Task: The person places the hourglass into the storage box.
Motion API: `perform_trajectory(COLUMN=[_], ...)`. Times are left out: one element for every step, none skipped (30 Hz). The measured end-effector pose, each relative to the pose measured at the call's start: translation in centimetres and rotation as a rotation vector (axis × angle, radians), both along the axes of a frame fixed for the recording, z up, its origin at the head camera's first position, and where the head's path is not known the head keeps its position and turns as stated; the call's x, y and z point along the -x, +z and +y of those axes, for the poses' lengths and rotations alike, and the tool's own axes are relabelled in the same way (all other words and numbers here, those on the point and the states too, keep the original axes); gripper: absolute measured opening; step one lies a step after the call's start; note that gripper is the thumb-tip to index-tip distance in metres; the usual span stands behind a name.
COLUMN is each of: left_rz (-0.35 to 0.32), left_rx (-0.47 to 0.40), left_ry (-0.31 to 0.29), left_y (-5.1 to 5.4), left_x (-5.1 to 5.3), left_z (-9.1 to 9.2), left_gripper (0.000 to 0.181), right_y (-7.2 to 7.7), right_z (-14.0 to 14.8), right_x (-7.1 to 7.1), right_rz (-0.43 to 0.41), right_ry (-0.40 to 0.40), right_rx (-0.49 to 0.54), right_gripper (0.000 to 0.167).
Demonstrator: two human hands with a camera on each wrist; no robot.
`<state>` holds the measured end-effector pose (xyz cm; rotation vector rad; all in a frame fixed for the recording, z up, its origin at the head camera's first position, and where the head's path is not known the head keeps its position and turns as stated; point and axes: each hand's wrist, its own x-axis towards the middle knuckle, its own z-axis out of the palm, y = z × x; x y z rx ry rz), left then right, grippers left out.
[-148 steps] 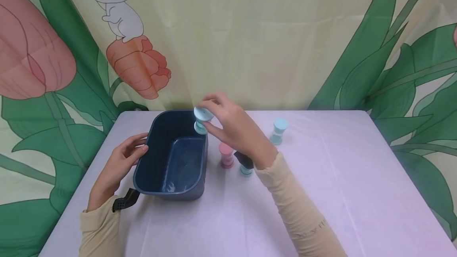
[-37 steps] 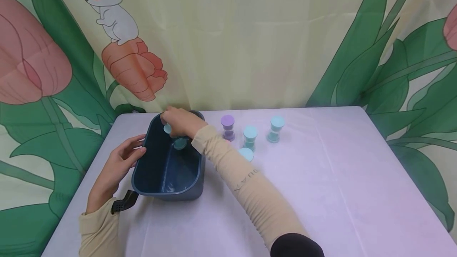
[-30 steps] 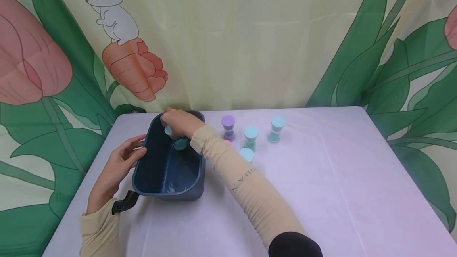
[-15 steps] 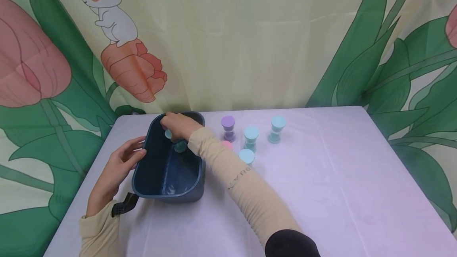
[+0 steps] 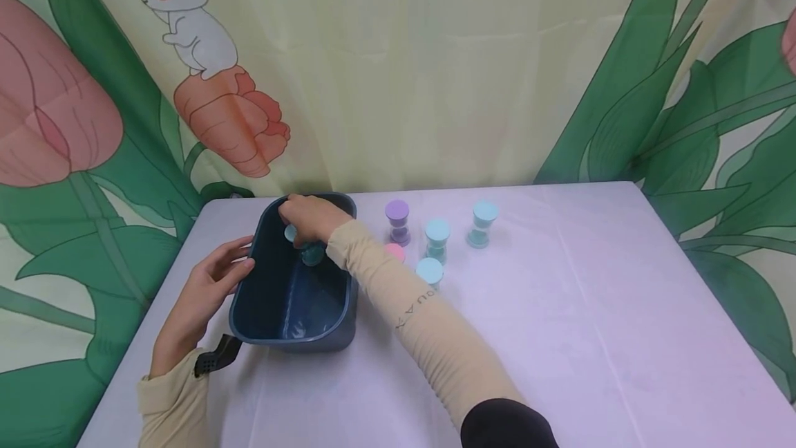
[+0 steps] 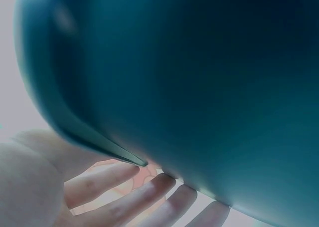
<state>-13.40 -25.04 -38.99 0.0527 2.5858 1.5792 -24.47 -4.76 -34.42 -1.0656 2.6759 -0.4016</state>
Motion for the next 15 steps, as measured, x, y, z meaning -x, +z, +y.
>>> perform_trajectory(left_rz=[0.0, 0.0, 0.001, 0.002, 0.002, 0.0, -0.001, -0.003, -0.004, -0.005, -0.006, -0.006, -0.005, -0.005, -0.005], left_rx=[0.0, 0.0, 0.0, 0.002, 0.003, 0.003, 0.005, 0.005, 0.005, 0.007, 0.008, 0.01, 0.014, 0.017, 0.02], left_ry=[0.0, 0.0, -0.001, -0.001, -0.001, 0.0, 0.001, 0.0, -0.001, -0.001, -0.002, -0.004, -0.006, -0.007, -0.007], left_y=[0.0, 0.0, 0.1, 0.1, 0.2, 0.2, 0.2, 0.2, 0.2, 0.2, 0.2, 0.2, 0.2, 0.3, 0.3], left_x=[0.0, 0.1, 0.1, 0.1, 0.1, 0.1, 0.0, 0.0, 0.0, 0.0, 0.0, 0.0, -0.1, -0.1, -0.1], left_z=[0.0, 0.1, 0.1, 0.1, 0.2, 0.2, 0.2, 0.2, 0.2, 0.1, 0.1, 0.1, 0.1, 0.1, 0.1], left_gripper=[0.061, 0.061, 0.061, 0.061, 0.061, 0.061, 0.061, 0.061, 0.061, 0.061, 0.061, 0.061, 0.061, 0.061, 0.061], right_y=[0.2, 0.3, 0.5, 0.6, 0.7, 0.8, 1.0, 1.1, 1.2, 1.3, 1.4, 1.5, 1.7, 1.8, 1.9], right_z=[0.1, 0.2, 0.2, 0.3, 0.4, 0.4, 0.4, 0.4, 0.4, 0.5, 0.5, 0.5, 0.6, 0.6, 0.7], right_x=[0.0, 0.0, -0.1, -0.1, -0.1, -0.2, -0.2, -0.2, -0.3, -0.3, -0.3, -0.3, -0.3, -0.4, -0.4], right_rz=[0.004, 0.005, 0.004, 0.0, -0.004, -0.005, -0.004, -0.004, -0.003, 0.002, 0.008, 0.018, 0.03, 0.041, 0.051], right_ry=[0.002, 0.002, 0.001, 0.001, 0.006, 0.01, 0.016, 0.02, 0.025, 0.03, 0.035, 0.04, 0.047, 0.053, 0.061], right_rx=[-0.004, -0.007, -0.009, -0.009, -0.01, -0.012, -0.016, -0.018, -0.019, -0.019, -0.017, -0.02, -0.021, -0.018, -0.013], right_gripper=[0.043, 0.043, 0.043, 0.043, 0.043, 0.043, 0.043, 0.042, 0.042, 0.041, 0.041, 0.04, 0.04, 0.04, 0.04])
